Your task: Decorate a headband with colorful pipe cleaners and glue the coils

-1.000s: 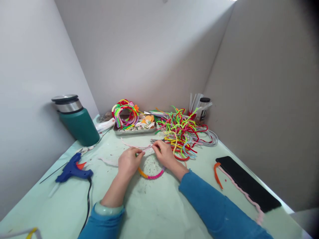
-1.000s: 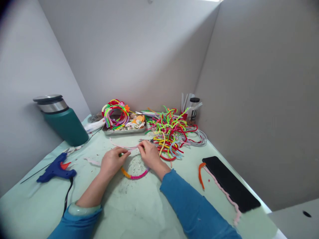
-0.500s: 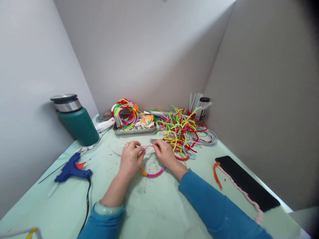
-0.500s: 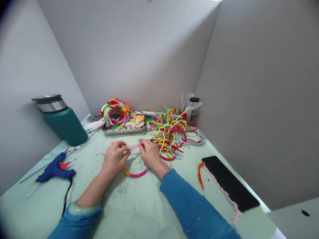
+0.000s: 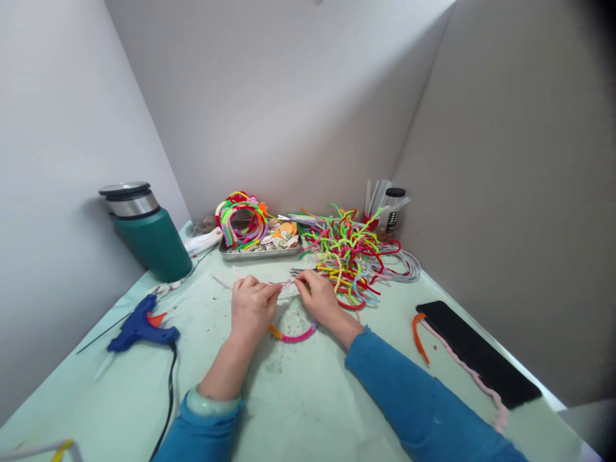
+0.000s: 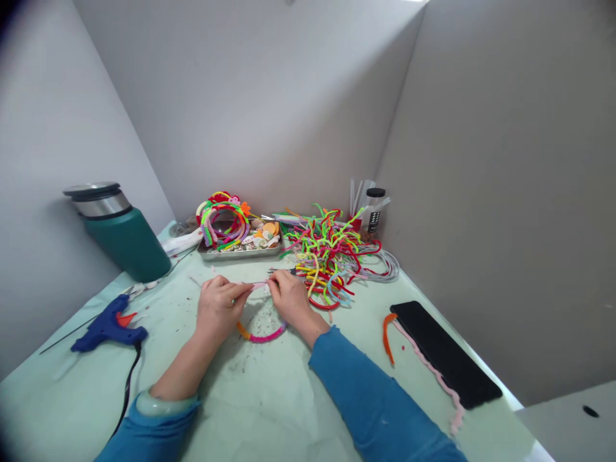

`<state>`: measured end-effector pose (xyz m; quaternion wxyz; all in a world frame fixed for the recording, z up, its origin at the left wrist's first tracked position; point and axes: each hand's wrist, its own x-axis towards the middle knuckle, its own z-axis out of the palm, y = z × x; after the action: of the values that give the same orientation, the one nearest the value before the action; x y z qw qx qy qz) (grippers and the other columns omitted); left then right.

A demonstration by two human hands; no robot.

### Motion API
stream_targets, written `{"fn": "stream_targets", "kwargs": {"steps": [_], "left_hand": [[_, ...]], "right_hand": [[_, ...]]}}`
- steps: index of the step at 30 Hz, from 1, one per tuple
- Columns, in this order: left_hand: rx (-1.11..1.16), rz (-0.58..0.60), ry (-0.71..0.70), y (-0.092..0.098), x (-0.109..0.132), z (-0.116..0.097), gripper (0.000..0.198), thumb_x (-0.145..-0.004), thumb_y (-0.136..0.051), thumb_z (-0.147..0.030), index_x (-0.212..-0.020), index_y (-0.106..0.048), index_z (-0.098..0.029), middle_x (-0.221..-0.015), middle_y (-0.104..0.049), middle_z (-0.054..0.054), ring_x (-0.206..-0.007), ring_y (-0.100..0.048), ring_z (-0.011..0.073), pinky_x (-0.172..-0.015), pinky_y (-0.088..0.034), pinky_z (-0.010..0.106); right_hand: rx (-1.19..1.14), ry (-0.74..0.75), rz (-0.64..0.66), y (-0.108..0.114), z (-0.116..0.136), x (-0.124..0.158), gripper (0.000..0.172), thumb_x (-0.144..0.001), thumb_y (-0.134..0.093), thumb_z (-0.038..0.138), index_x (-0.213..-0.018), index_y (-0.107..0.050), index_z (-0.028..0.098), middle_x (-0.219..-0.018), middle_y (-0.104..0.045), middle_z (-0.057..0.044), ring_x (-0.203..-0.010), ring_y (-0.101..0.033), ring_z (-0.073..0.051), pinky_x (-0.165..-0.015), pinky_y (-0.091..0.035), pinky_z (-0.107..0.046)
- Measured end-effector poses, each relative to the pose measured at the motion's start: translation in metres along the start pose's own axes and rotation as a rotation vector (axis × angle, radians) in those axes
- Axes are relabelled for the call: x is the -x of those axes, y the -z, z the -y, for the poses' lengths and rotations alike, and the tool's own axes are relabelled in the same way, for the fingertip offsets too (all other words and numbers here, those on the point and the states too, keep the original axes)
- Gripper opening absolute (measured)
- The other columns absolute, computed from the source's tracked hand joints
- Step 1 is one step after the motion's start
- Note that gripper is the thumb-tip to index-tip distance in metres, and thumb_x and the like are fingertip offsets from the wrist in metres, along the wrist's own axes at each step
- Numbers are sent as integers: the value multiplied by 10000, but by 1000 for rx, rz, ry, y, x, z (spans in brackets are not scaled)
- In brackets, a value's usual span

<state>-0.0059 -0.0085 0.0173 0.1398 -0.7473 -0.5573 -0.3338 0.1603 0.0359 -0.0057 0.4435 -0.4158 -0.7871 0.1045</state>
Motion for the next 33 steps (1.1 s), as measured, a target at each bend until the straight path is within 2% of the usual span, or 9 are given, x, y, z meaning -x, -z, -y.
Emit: {"fn": "stream_targets", "kwargs": {"steps": [6, 14, 20, 25, 29, 33], "left_hand": [[-26, 21, 1, -1, 0, -4, 261, -847, -454, -299, -864, -710, -253, -632, -673, 48, -668, -489, 190, -727, -316, 338], [-131, -41, 33, 2, 1, -9, 267, -842, -433, -239, -799, -697, -232, -589, -658, 47, -647, -505, 193, -811, -304, 373], [-56, -76, 19, 6, 0, -13, 239, -834, -447, -214, -957, -652, -218, -778, -691, 57, -750, -519, 209, -821, -312, 379], [75, -86, 59, -1, 1, -8, 272, -810, -483, -207, -1065, -573, -184, -928, -664, 78, -890, -531, 225, -826, -353, 363], [135, -81, 151, -6, 2, -4, 216, -778, -527, -232, -985, -556, -177, -915, -653, 76, -884, -555, 226, -824, -374, 357], [55, 17, 113, -5, 2, -3, 124, -777, -537, -263, -833, -627, -200, -820, -665, 65, -847, -556, 230, -803, -363, 361]], "right_hand": [[-3, -25, -31, -3, -1, 0, 134, -865, -436, 223, -827, -557, 182, -818, -609, -51, -763, -554, -166, -679, -391, -262], [5, -43, -24, -5, 2, 1, 117, -857, -447, 218, -825, -555, 186, -812, -609, -49, -757, -554, -166, -674, -395, -260], [-44, -17, 17, -6, 4, 1, 106, -850, -460, 209, -815, -557, 184, -797, -605, -41, -743, -547, -156, -675, -395, -254], [-135, -15, 84, -5, 6, 1, 97, -839, -472, 197, -798, -559, 185, -742, -599, -13, -689, -534, -135, -647, -387, -239], [-197, -71, 67, -6, 5, 0, 106, -829, -481, 213, -772, -565, 182, -702, -587, 0, -655, -525, -127, -603, -381, -229], [-221, -69, 71, -6, 4, 0, 111, -824, -489, 222, -770, -575, 178, -697, -588, 0, -652, -522, -126, -596, -385, -227]]}}
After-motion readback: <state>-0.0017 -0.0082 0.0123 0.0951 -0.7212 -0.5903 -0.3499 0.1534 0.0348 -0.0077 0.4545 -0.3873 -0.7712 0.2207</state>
